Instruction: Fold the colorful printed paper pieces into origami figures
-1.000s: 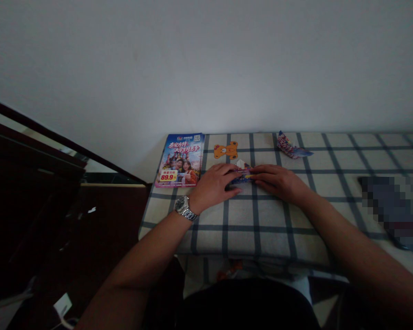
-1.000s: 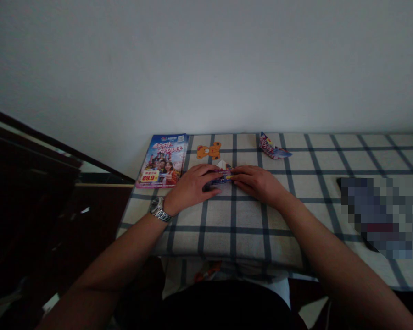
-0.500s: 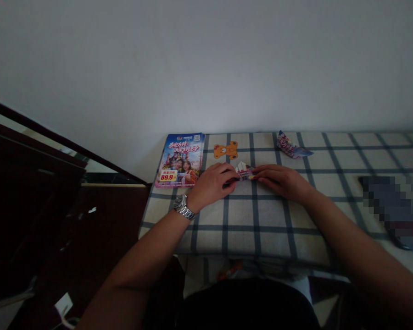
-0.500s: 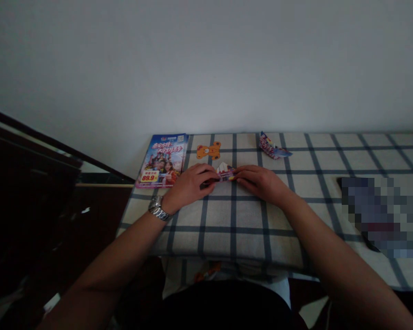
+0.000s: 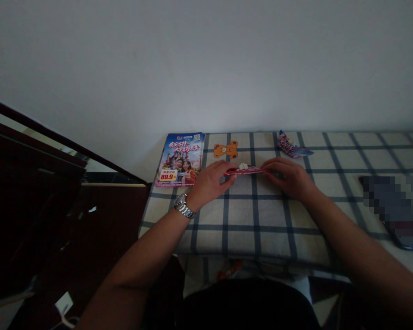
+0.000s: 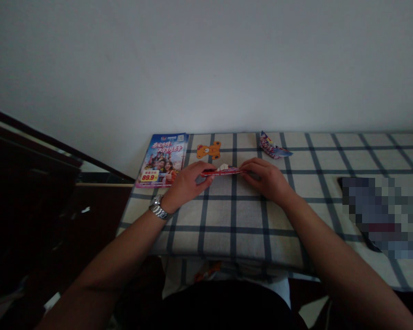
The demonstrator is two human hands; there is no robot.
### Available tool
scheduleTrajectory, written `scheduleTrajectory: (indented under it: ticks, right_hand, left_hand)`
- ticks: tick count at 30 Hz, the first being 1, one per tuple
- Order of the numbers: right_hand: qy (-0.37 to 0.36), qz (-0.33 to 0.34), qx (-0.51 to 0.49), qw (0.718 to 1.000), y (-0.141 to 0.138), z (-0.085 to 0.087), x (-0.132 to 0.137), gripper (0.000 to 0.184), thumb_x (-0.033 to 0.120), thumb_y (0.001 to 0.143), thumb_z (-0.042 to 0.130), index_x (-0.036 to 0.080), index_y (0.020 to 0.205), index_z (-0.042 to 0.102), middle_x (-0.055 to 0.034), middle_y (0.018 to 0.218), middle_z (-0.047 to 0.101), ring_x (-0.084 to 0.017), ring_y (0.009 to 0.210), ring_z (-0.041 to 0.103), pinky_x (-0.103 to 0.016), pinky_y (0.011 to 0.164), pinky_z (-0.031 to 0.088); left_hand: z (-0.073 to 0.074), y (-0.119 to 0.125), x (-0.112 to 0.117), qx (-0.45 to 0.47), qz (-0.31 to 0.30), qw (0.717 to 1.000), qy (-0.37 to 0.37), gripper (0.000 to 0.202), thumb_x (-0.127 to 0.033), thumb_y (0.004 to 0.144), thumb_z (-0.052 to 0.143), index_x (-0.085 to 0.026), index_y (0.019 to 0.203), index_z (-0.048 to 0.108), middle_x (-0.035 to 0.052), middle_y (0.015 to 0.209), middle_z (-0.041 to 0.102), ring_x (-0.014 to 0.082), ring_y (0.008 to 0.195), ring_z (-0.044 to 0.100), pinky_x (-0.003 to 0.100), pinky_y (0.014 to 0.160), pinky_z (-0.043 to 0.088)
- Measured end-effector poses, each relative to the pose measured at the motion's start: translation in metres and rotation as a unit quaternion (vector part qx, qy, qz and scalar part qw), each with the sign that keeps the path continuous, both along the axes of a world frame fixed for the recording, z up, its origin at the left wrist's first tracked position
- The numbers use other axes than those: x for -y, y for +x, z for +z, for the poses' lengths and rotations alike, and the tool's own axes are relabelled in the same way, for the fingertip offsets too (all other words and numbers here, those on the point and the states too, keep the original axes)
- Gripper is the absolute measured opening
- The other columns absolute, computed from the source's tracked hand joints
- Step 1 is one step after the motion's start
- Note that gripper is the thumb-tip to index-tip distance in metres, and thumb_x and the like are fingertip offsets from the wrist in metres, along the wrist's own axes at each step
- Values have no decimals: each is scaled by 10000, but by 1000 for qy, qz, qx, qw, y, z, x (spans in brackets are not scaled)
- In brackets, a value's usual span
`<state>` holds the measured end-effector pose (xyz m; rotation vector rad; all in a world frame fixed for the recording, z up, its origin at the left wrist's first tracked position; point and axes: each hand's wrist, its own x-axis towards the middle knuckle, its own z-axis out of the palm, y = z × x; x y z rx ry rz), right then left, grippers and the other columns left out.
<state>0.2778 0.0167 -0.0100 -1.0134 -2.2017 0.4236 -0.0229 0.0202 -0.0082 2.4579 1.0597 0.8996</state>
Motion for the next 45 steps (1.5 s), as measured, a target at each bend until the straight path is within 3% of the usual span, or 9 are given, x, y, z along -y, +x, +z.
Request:
scheduleTrajectory:
  ticks: [5, 10, 14, 19, 21, 23, 28, 33, 45]
  right_hand:
    - [8, -17, -44, 999, -1, 6, 2, 133, 312, 1001, 640, 275, 1067, 750, -83, 1063, 766, -289, 993, 738, -480, 918, 616]
    - [-13, -48, -63, 997, -3, 8, 7, 146, 367, 1001, 659, 248, 1010, 745, -70, 934, 762, -254, 841, 725, -406, 749, 611]
    - [-67, -90, -72, 991, -3, -1, 7, 274, 462, 979, 687, 234, 1118, 745, -53, 901, 772, -225, 736, 718, -361, 652, 607]
    - [-121, -92, -82, 985, -1, -11, 2, 409, 483, 941, 734, 238, 1266, 698, -65, 1041, 800, -245, 811, 755, -382, 702, 652]
    - [-117, -91, -75, 986, -2, -12, 2, 433, 467, 940, 734, 244, 1307, 683, -68, 1070, 801, -248, 825, 757, -391, 715, 657]
    - [-107, -96, -54, 988, -3, -12, 2, 430, 451, 950, 720, 241, 1323, 682, -67, 1039, 800, -246, 806, 749, -388, 699, 648]
    - [-53, -110, 18, 992, -6, -10, 1, 426, 418, 965, 687, 216, 1340, 696, -73, 957, 780, -228, 712, 692, -376, 644, 602]
    - [-18, -95, 52, 994, -6, -13, -2, 408, 387, 985, 665, 213, 1354, 687, -94, 1003, 744, -269, 840, 698, -416, 754, 600]
    - [20, -48, 77, 996, -6, -19, -6, 335, 326, 986, 681, 228, 1301, 740, -137, 1167, 662, -309, 1043, 655, -484, 927, 563]
  left_hand:
    - [5, -1, 3, 54, 13, 998, 19, 170, -288, 1055, 611, -232, 1212, 647, 43, 1140, 718, 172, 1035, 703, 339, 934, 584]
    - [6, 1, 6, 77, 49, 995, 39, 189, -318, 1057, 621, -224, 1220, 645, 44, 1098, 726, 163, 978, 700, 312, 891, 584]
    - [2, 3, 5, 78, 78, 994, 4, 256, -334, 1050, 632, -239, 1288, 625, 48, 1143, 737, 159, 955, 709, 303, 873, 593]
    - [-1, 5, 1, 64, 81, 994, -46, 343, -275, 1029, 653, -252, 1364, 581, 43, 1202, 731, 159, 912, 710, 304, 831, 607]
    - [-3, 5, 0, 61, 73, 994, -45, 363, -261, 1028, 654, -248, 1379, 565, 55, 1242, 718, 174, 950, 713, 339, 875, 617]
    - [-5, 5, -1, 51, 59, 997, -28, 430, -246, 1012, 677, -252, 1417, 533, 79, 1330, 673, 214, 1129, 691, 405, 1004, 601]
    - [-3, 3, -1, -9, 55, 998, 41, 559, -259, 976, 734, -281, 1485, 506, 115, 1533, 491, 297, 1455, 480, 553, 1227, 441]
    - [0, 2, -1, -69, -42, 996, 41, 272, -293, 1018, 676, -279, 1289, 670, 78, 1459, 561, 277, 1361, 544, 545, 1175, 490]
    - [-6, 6, 2, -89, -99, 990, 33, 264, -323, 1037, 648, -274, 1291, 699, 86, 1364, 619, 262, 1285, 581, 507, 1112, 508]
